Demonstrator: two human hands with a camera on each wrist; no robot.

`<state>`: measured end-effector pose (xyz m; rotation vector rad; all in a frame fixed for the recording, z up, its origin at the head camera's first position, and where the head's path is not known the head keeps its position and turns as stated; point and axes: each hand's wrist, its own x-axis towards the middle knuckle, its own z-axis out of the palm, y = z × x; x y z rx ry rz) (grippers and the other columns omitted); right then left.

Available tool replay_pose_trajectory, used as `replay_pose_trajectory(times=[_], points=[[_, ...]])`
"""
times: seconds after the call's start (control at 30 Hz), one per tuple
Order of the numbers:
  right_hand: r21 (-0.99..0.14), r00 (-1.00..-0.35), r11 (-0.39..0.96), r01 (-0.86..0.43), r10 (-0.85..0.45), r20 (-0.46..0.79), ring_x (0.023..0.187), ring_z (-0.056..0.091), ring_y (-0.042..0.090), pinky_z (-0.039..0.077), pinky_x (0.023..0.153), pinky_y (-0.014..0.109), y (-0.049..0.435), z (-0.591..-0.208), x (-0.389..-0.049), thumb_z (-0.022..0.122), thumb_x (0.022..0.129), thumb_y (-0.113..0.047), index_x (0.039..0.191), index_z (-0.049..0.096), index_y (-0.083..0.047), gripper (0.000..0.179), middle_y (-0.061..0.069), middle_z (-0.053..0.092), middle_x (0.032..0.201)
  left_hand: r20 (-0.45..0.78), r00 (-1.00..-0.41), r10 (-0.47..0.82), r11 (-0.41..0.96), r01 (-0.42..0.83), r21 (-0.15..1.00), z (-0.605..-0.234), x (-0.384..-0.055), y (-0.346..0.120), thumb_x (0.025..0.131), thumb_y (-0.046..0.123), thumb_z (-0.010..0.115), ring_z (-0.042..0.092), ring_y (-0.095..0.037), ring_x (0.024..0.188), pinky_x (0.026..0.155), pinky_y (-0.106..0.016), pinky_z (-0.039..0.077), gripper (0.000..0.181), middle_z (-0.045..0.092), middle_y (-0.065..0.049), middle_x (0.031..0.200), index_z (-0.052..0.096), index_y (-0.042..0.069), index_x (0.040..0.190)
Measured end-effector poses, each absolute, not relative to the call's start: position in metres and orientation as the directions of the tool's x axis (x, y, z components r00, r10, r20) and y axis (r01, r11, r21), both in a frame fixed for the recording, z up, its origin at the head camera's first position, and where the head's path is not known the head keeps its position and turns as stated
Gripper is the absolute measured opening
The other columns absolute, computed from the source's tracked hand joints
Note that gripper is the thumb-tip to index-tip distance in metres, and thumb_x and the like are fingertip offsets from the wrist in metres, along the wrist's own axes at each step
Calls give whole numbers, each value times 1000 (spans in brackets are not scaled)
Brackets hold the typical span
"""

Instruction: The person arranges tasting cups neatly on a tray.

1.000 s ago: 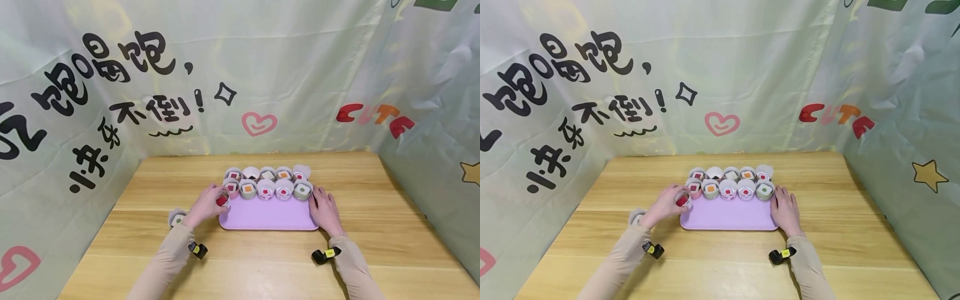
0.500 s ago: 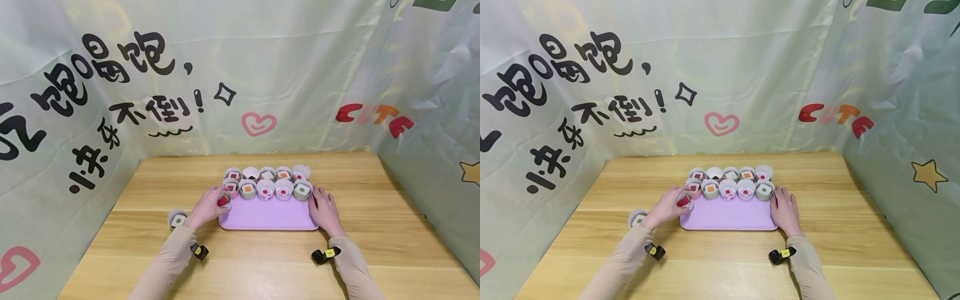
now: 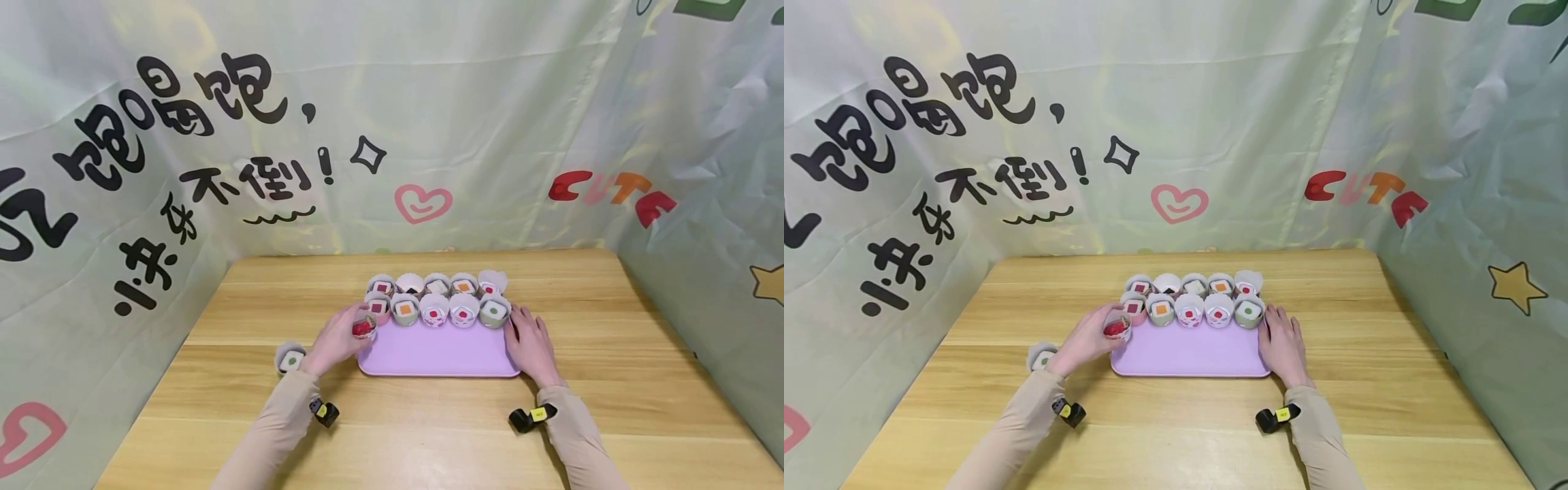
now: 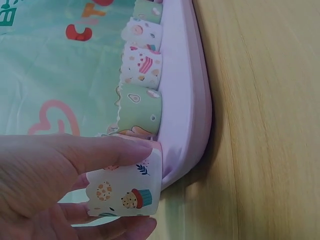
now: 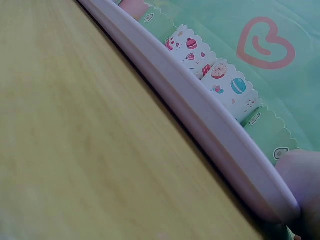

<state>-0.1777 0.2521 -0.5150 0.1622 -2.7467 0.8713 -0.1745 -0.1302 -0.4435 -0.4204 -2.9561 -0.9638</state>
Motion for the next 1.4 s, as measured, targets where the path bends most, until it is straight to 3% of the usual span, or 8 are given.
replay_pose_trajectory(times=[0.47, 0.8, 1.4], points=[[-550, -960, 815, -185, -31, 277, 143, 33, 54, 16, 121, 68, 254, -519, -179, 44, 102, -10, 138, 51, 13, 43, 35, 43, 150, 96, -970, 224, 796, 239, 557, -446, -176, -137, 78, 10, 82, 57, -40, 129, 106, -60, 47, 48, 58, -13, 145, 68, 15, 123], [-551, -963, 815, -179, -30, 268, 144, 32, 54, 15, 121, 68, 254, -520, -178, 43, 102, -11, 139, 50, 13, 44, 35, 42, 150, 102, -969, 225, 793, 243, 559, -447, -175, -137, 76, 8, 84, 63, -39, 120, 100, -56, 52, 67, 64, -18, 135, 56, 9, 137], [-545, -956, 815, -195, -33, 293, 142, 34, 55, 17, 120, 68, 252, -518, -178, 44, 101, -11, 140, 49, 13, 46, 35, 43, 149, 143, -962, 234, 772, 274, 573, -453, -172, -121, 73, 12, 88, 68, -35, 109, 91, -47, 58, 70, 69, -20, 125, 57, 6, 136]])
